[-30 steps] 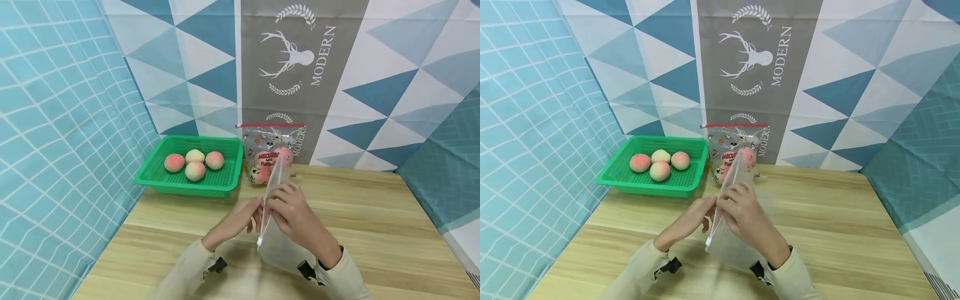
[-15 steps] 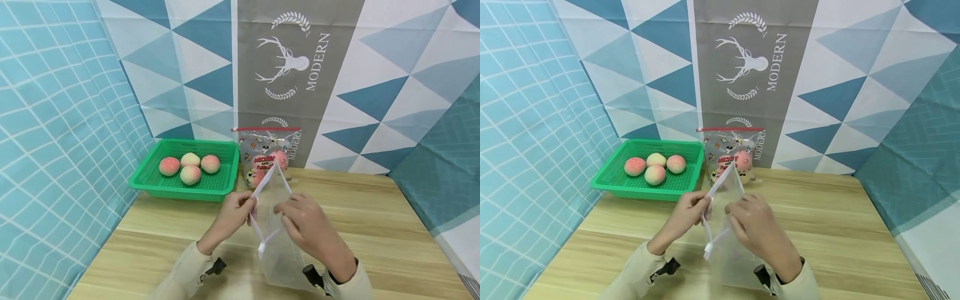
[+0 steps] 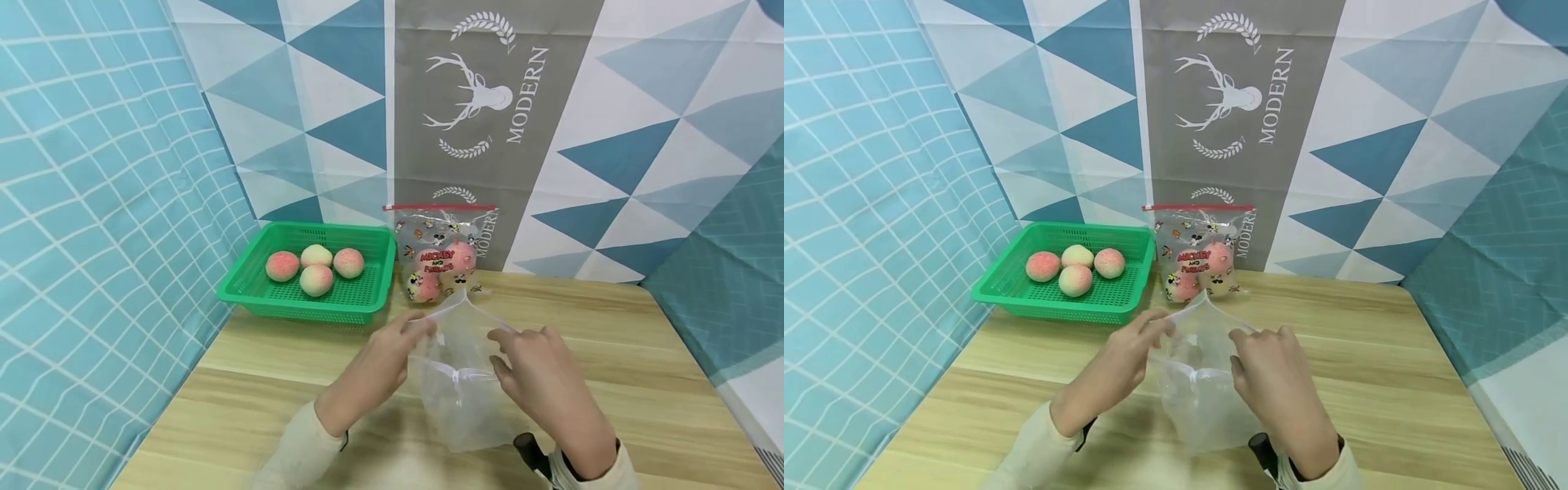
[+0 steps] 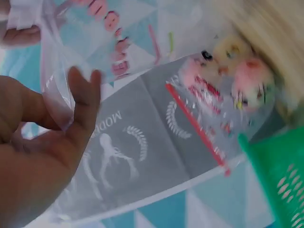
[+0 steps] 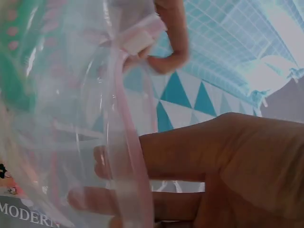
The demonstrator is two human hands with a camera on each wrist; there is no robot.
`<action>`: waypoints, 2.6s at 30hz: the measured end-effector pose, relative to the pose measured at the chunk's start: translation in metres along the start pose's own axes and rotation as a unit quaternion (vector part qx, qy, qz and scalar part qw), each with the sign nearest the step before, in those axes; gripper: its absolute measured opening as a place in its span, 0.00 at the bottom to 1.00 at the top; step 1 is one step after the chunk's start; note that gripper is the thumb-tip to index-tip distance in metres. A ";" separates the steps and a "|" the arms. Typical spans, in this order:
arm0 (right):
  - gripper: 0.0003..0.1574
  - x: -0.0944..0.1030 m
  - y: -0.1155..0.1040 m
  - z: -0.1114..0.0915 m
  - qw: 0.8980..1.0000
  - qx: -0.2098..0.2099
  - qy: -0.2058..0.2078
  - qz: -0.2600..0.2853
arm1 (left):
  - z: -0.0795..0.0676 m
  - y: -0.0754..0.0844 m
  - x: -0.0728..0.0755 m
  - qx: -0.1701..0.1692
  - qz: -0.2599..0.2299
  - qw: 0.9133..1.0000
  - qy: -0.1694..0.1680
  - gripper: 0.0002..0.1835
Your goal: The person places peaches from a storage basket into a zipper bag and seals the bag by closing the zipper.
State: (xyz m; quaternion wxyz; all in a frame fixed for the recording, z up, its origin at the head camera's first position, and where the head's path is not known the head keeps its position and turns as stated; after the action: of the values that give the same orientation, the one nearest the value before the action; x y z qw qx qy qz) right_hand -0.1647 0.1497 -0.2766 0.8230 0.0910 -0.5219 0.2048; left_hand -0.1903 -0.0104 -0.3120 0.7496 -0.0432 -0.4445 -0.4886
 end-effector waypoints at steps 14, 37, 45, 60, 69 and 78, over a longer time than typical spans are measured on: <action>0.40 -0.022 0.020 0.032 0.986 -0.050 0.052 0.147 | 0.022 0.012 -0.002 -0.083 0.064 0.994 0.030 0.17; 0.39 -0.004 0.007 0.018 0.995 -0.064 0.080 0.018 | 0.034 0.005 0.037 0.052 0.229 0.972 -0.013 0.24; 0.27 -0.025 -0.010 0.022 0.998 -0.007 -0.010 0.055 | 0.033 0.013 0.025 -0.032 0.199 0.980 -0.004 0.34; 0.65 -0.059 -0.007 0.025 0.996 -0.019 0.008 0.088 | -0.003 -0.001 0.003 -0.020 0.254 0.967 -0.019 0.31; 0.19 -0.065 -0.017 0.007 0.998 0.024 0.052 0.013 | -0.011 -0.003 0.003 -0.019 0.322 0.946 0.029 0.17; 0.07 -0.071 0.017 0.009 0.989 -0.094 -0.095 0.055 | -0.001 -0.017 -0.003 0.074 0.281 0.953 -0.081 0.12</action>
State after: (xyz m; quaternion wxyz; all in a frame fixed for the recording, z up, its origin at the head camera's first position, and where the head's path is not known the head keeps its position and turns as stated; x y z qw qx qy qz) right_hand -0.2055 0.1450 -0.3372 0.7618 0.0036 -0.6191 0.1905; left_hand -0.2034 -0.0171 -0.3211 0.8194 -0.1505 -0.5080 -0.2185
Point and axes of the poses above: each hand's wrist, its own z-axis towards the middle knuckle, its own x-axis out of the back of the hand, y = z × x, the point moved 9 cm from there along z, towards the middle knuckle, and after that the axes turned 2 degrees about y, right-handed, at the moved point
